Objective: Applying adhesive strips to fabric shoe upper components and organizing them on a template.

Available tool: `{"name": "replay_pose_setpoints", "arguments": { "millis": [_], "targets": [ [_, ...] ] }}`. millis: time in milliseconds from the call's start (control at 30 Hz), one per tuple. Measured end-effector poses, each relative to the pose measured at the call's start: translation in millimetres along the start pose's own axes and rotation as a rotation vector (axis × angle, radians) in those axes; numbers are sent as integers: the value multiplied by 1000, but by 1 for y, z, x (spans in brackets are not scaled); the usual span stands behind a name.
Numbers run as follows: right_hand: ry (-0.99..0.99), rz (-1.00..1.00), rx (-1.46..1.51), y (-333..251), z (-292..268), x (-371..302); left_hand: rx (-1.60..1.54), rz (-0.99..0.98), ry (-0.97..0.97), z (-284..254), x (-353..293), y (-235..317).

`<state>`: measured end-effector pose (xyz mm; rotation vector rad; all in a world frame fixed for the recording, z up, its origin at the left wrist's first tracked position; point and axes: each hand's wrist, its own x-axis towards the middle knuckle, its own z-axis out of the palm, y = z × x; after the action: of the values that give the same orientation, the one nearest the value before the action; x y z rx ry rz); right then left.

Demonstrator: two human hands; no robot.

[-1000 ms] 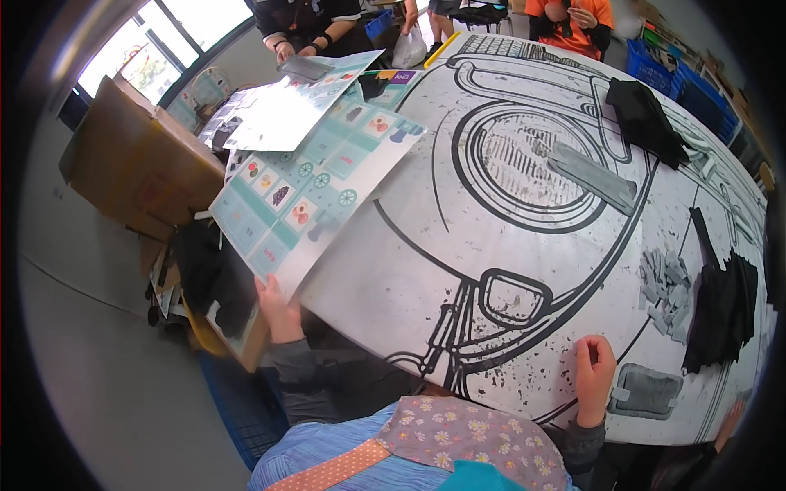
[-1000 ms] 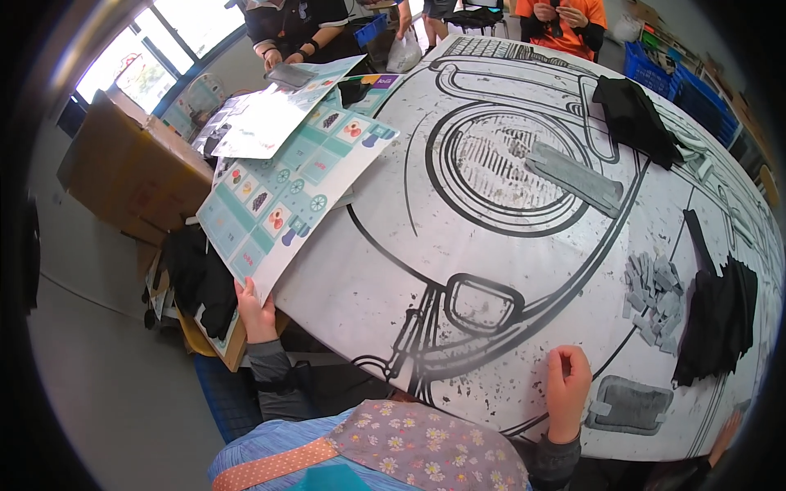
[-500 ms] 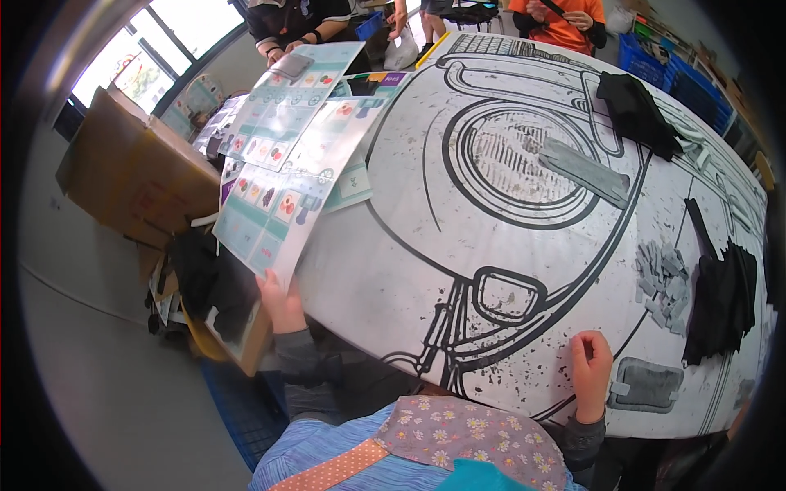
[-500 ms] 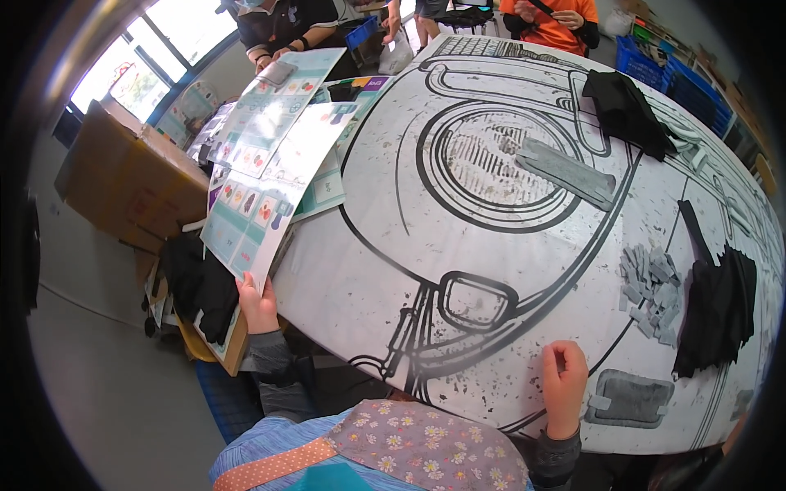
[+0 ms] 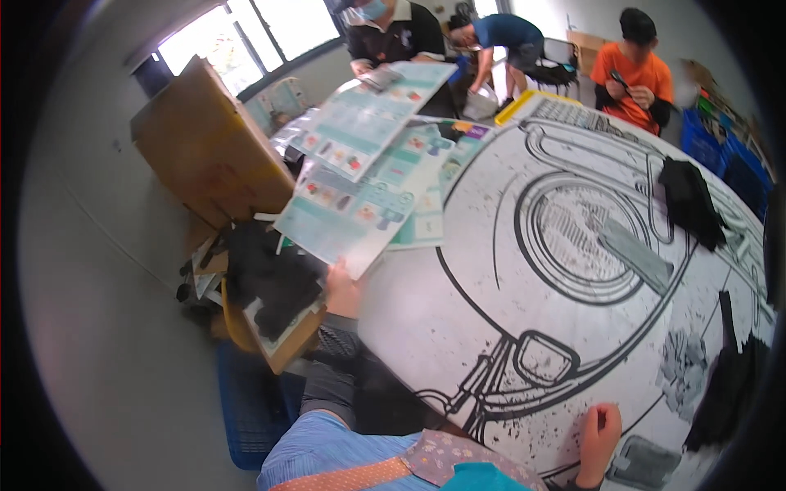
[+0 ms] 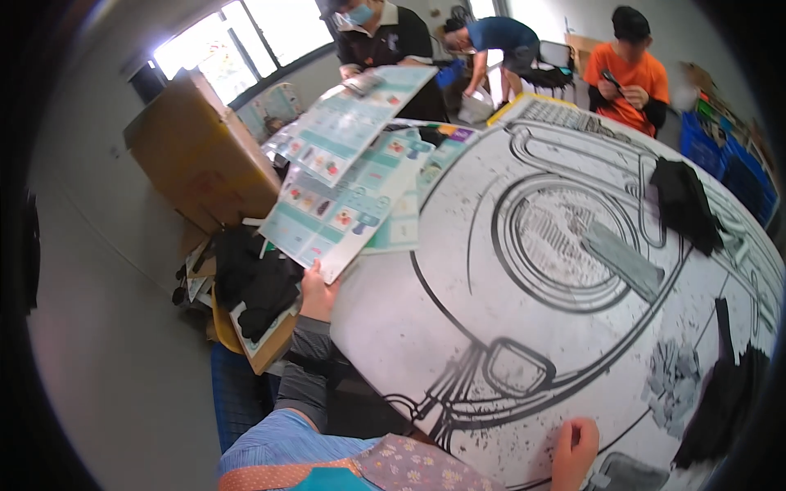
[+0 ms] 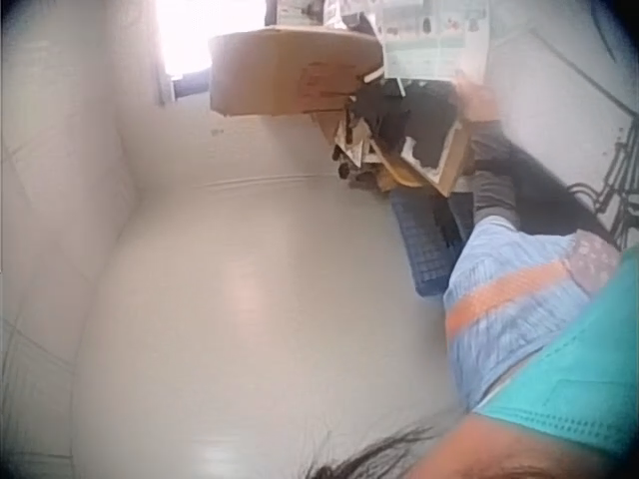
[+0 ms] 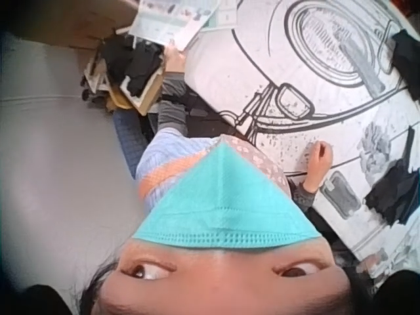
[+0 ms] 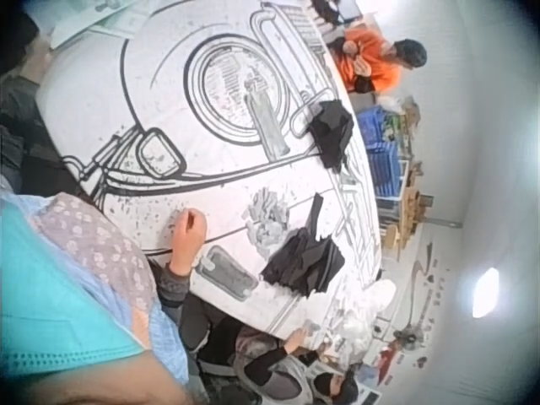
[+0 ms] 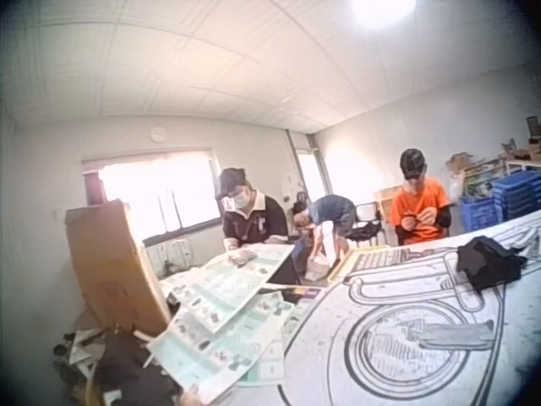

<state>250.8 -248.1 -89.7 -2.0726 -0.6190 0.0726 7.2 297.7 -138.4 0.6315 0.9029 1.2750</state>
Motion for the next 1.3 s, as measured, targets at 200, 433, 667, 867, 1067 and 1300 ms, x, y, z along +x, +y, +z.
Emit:
{"name": "replay_pose_setpoints", "arguments": {
  "millis": [200,433,667,867,1067,1300],
  "targets": [
    [-164,-27,-81,-19,-8,10,658,438,-491,-50,37,42],
    [-136,-72,-69,-14,-9,9,-17,-62,-221,-11,0,54],
    [-95,214,126,-20,-6,4,280,582,319,8,-61,40],
    [67,-47,157,-19,4,8,466,601,-216,13,-159,22],
    [5,32,185,-11,-4,4,753,665,-561,5,-197,-22],
    [59,41,181,2,-5,-2,919,432,-683,28,-205,-10]
  ]
}}
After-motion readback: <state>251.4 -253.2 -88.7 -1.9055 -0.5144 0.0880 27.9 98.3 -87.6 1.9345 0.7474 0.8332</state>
